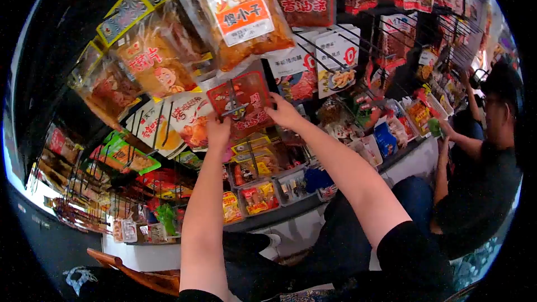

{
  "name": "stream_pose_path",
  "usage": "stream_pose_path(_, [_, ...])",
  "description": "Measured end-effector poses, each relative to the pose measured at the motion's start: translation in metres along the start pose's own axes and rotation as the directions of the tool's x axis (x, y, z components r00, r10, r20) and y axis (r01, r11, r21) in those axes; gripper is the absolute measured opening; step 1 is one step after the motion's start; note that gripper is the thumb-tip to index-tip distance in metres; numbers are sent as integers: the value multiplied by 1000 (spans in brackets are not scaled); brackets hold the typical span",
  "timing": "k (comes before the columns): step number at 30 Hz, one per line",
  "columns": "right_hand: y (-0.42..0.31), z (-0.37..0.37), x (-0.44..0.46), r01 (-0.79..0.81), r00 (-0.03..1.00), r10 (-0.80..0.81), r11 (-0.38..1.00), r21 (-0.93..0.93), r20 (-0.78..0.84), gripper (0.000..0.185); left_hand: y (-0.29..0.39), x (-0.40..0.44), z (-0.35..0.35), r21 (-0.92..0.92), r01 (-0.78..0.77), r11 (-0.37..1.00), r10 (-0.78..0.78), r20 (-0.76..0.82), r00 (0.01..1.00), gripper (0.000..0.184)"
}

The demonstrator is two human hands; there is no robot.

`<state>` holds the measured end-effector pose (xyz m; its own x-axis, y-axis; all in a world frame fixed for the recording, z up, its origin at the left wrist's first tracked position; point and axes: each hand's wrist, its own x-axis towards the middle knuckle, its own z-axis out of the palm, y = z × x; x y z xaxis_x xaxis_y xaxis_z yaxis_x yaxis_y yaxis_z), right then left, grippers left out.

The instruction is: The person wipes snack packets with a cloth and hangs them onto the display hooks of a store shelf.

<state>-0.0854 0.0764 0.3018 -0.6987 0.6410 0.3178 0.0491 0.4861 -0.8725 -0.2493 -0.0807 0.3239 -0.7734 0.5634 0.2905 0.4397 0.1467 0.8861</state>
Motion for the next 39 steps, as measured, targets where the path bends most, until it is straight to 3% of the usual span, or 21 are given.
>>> stream_pose_path(2, [5, -6, 6, -66, 998, 66, 997, -44, 5, 63, -1, -4, -3, 118, 158, 980, -147, -99, 984, 28])
stream_pose_path(5, [32, -27, 19, 73, 979, -75, 997, -15, -189, 57, -16, -18, -3, 49, -28, 998, 40, -253, 967, 26])
stream_pose_path(6, [41, -36, 23, 121, 959, -113, 993, 15, -259, 56, -1, -28, 2, 32, -24, 999, 29, -165, 986, 25])
stream_pose_path(7, [38, -54, 24, -10, 954, -3, 999, -39, -299, 49, 29, -46, 6, 16, -16, 1000, 17, -76, 997, 24])
stream_pose_path(8, [39, -61, 21, -39, 915, 26, 999, -24, -403, 44, 46, -57, 10, 1, -5, 1000, 5, 13, 1000, 23])
stream_pose_path(9, [46, -72, 24, -51, 919, 39, 999, -19, -392, 44, 50, -58, 22, -146, 11, 989, 0, 79, 997, 20])
stream_pose_path(12, [57, -88, 30, -27, 912, 24, 1000, -2, -410, 47, 76, -64, 56, 36, 8, 999, -15, 192, 981, 20])
stream_pose_path(13, [58, -92, 30, -12, 905, 13, 1000, 4, -426, 48, 74, -59, 68, -26, 16, 1000, -10, 231, 973, 23])
stream_pose_path(15, [62, -91, 27, -17, 864, -57, 990, -141, -500, 51, 64, -47, 94, -144, 43, 989, 4, 309, 951, 29])
stream_pose_path(16, [65, -90, 27, -23, 843, -95, 977, -212, -530, 52, 63, -43, 105, -81, -4, 997, 29, 321, 947, 33])
stream_pose_path(18, [75, -89, 34, -27, 888, -38, 990, -135, -459, 59, 60, -32, 126, 45, -97, 994, 76, 342, 937, 40])
stream_pose_path(19, [79, -87, 37, -28, 909, -14, 995, -94, -417, 63, 51, -19, 139, 58, -97, 994, 72, 344, 936, 54])
stream_pose_path(22, [83, -81, 43, -124, 939, 106, 992, -36, -327, 69, 77, -17, 159, 169, 23, 985, -79, 332, 940, 62])
stream_pose_path(25, [80, -77, 39, -53, 902, 24, 997, -55, -430, 43, 56, 17, 176, 47, -29, 998, 12, 319, 948, 68])
stream_pose_path(26, [80, -75, 38, 5, 871, -41, 997, -74, -490, 31, 53, 24, 181, 30, 32, 999, -39, 287, 957, 66])
stream_pose_path(28, [74, -78, 30, 17, 881, -26, 1000, -24, -472, 35, 59, 29, 187, -16, 151, 988, -143, 226, 964, 62])
stream_pose_path(31, [67, -93, 20, -71, 939, 45, 995, -66, -340, 54, 75, 19, 186, -250, 278, 928, -177, 361, 916, 56])
stream_pose_path(32, [67, -96, 18, -115, 957, 83, 988, -103, -278, 63, 79, 14, 187, -204, 218, 954, -131, 371, 920, 53])
stream_pose_path(35, [78, -95, 20, -44, 951, 37, 999, -14, -306, 60, 91, -10, 192, -124, -17, 992, 62, 372, 926, 41])
stream_pose_path(36, [74, -97, 18, -70, 948, 62, 998, -12, -311, 58, 92, -17, 194, -105, -64, 992, 96, 330, 939, 32])
stream_pose_path(39, [71, -97, 14, -94, 946, 88, 996, -6, -312, 53, 70, -8, 200, -92, -117, 989, 137, 259, 956, 34])
